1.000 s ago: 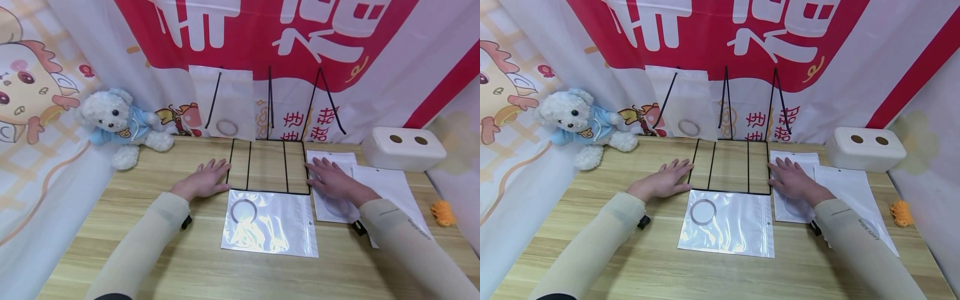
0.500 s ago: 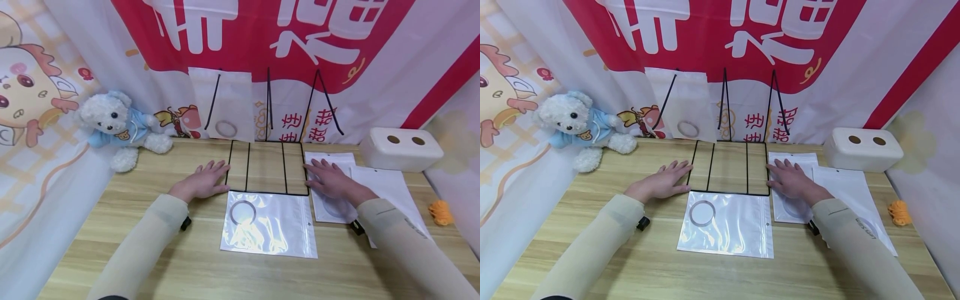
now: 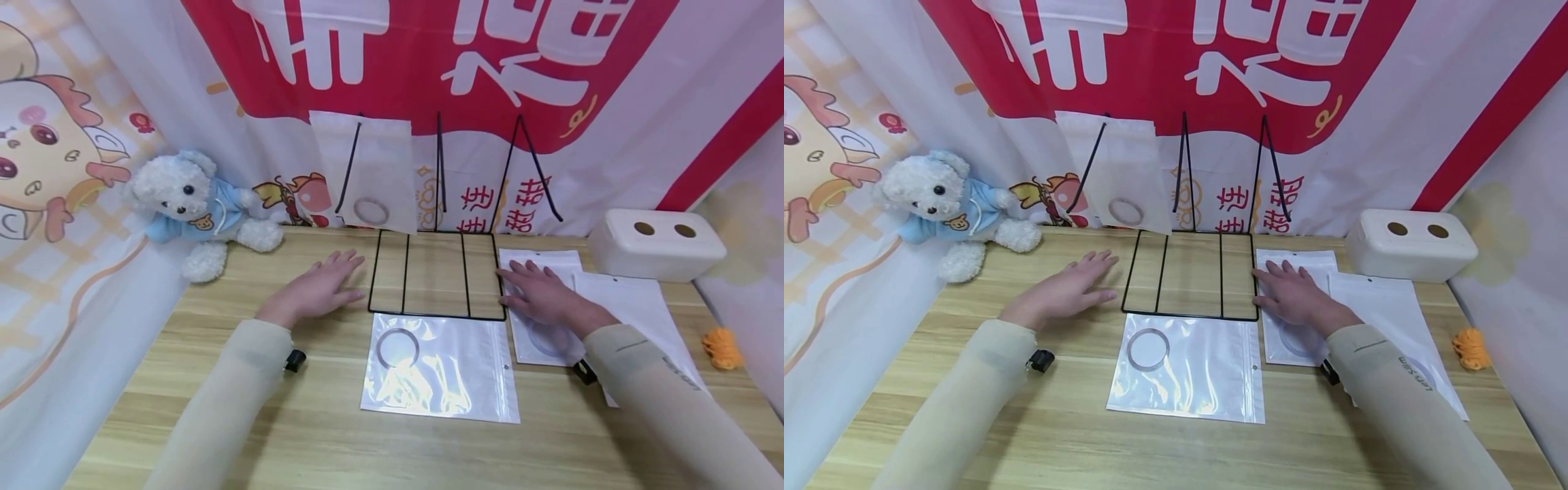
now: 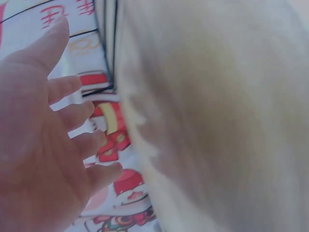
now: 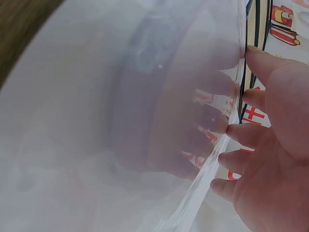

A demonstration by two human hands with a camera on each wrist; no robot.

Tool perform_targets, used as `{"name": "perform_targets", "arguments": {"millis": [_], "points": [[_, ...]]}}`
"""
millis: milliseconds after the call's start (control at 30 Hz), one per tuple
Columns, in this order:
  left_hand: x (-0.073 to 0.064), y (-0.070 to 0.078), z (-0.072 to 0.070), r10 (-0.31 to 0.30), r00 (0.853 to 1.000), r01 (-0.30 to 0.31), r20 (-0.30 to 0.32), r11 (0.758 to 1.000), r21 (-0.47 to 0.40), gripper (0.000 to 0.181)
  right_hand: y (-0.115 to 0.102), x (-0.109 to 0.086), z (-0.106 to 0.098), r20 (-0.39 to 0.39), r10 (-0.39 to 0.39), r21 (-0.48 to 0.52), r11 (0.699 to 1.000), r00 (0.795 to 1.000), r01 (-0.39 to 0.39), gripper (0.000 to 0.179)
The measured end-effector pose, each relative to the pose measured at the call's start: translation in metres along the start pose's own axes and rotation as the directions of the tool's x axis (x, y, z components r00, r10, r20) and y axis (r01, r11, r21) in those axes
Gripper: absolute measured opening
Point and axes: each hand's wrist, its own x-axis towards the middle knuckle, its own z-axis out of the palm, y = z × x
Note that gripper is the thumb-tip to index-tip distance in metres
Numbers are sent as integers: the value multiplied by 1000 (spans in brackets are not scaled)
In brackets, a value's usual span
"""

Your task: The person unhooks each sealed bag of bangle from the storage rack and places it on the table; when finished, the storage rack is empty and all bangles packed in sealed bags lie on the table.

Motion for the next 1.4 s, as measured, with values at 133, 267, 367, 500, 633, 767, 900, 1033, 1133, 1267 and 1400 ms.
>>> {"name": "perform_targets", "arguments": {"millis": [133,267,367,500,633,767,900,1033,1133,1267,1400], "points": [[-7,-2,-14,-28,998,29,-57,999,15,81,0,1,0,3,-1,-8,1000,1000,1,71],[-9,-3,-27,-39,989,42,-140,999,20,78,0,1,-2,9,11,-11,1000,1000,-10,72],[-9,-1,-36,-40,977,42,-208,999,3,73,0,-1,-3,16,24,-10,1000,1000,-24,72],[-6,4,-49,-49,950,41,-307,999,-31,66,0,-3,-4,19,23,2,1000,1000,-23,73],[1,9,-60,-62,889,23,-454,996,-91,56,1,-3,-4,14,-1,5,1000,1000,1,71],[9,12,-71,-104,791,-32,-603,977,-211,44,0,-2,-4,12,-16,3,1000,1000,16,71],[15,14,-84,-197,707,-79,-679,932,-353,35,-1,-1,-4,10,-25,6,1000,1000,25,71],[21,17,-99,-287,657,-75,-697,895,-439,34,-1,0,-3,7,-29,3,1000,1000,29,70],[25,17,-109,-322,654,-55,-685,882,-468,35,-1,0,-3,12,-22,8,1000,1000,22,70],[30,20,-118,-363,677,-8,-641,867,-499,39,-2,0,-4,25,-7,26,1000,1000,7,72],[36,23,-121,-392,685,2,-614,845,-535,43,-1,0,-4,32,-1,38,999,999,0,72]]}}
